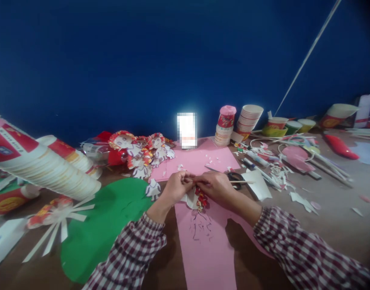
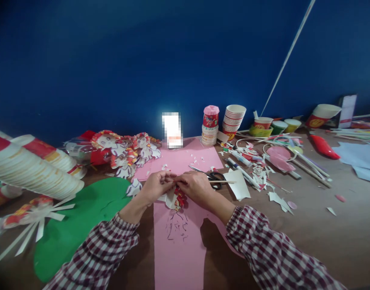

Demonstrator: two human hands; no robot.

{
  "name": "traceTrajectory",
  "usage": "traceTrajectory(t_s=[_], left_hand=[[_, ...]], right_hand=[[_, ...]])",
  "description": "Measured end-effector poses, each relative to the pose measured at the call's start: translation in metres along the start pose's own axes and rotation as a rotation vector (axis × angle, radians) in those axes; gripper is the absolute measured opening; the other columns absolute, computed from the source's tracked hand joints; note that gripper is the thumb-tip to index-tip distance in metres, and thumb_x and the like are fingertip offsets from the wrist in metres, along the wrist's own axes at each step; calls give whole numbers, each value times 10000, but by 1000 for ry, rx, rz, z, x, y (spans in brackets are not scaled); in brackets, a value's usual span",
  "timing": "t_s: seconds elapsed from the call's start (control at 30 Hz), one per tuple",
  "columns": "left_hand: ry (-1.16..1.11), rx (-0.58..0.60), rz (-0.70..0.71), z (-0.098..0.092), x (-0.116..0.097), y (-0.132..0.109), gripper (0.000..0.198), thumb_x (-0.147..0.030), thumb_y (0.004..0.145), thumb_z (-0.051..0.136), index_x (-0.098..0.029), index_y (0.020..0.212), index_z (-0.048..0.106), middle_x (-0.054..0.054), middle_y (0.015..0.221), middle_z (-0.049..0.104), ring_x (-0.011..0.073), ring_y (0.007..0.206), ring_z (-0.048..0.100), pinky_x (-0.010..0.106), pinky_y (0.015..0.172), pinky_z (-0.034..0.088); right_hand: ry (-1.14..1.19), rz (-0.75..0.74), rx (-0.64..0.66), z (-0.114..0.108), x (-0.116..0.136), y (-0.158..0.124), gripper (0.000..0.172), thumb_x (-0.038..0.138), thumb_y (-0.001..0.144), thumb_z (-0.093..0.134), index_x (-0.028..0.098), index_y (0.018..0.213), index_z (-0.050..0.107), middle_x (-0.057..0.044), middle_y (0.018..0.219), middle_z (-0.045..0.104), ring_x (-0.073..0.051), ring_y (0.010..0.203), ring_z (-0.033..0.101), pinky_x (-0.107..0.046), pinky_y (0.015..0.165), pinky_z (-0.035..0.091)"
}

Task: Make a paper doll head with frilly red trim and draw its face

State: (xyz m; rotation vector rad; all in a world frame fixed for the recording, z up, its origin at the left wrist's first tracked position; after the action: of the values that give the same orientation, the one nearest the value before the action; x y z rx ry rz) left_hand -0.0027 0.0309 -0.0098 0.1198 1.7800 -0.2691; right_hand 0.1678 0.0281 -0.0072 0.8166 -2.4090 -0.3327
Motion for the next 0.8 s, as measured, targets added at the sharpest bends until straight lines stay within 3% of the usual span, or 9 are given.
traceTrajectory(t_s=[0.23, 0.4, 0.53, 0.8], left_hand=[[60, -14, -22, 0, -4, -1, 349, -324, 749, 616, -92, 1009, 616, 28, 646, 630, 100, 511, 538, 203, 507, 413], [273, -91, 179, 0, -11, -4, 259, -351, 802, 549, -145, 881, 686, 51, 764, 677, 141, 637, 587, 224, 602, 433], [340, -32, 236, 0, -11, -5, 266, -342, 826, 512, -160, 878, 697, 46, 775, 679, 155, 695, 589, 223, 633, 419], [588, 6, 264, -2, -15, -5, 465, -438, 863, 417, -137, 534, 551, 5, 541, 495, 127, 601, 468, 218, 555, 323]], right_hand=[[-55, 29, -8, -1, 1, 0, 204, 180, 815, 566, 265, 952, 693, 8, 774, 684, -128, 727, 605, -224, 646, 392], [-90, 54, -9, -1, 1, 0, 166, 221, 833, 561, 260, 922, 696, 5, 783, 686, -132, 724, 606, -227, 632, 385], [-70, 56, -10, -2, -1, -1, 161, 233, 842, 559, 246, 928, 694, -4, 799, 686, -130, 743, 607, -223, 648, 389], [-66, 46, -6, -1, -1, -1, 155, 223, 831, 567, 232, 909, 700, -6, 777, 677, -128, 726, 592, -214, 635, 377]])
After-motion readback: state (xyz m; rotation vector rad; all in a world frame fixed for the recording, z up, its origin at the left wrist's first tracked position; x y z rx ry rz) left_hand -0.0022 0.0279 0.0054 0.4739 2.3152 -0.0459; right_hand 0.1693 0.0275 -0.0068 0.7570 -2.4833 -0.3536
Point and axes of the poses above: each hand's wrist, its own y-axis towards the middle knuckle, its own z-axis out of the palm, x = y × z, the point moved 1 cm from there along y, towards the middle knuckle
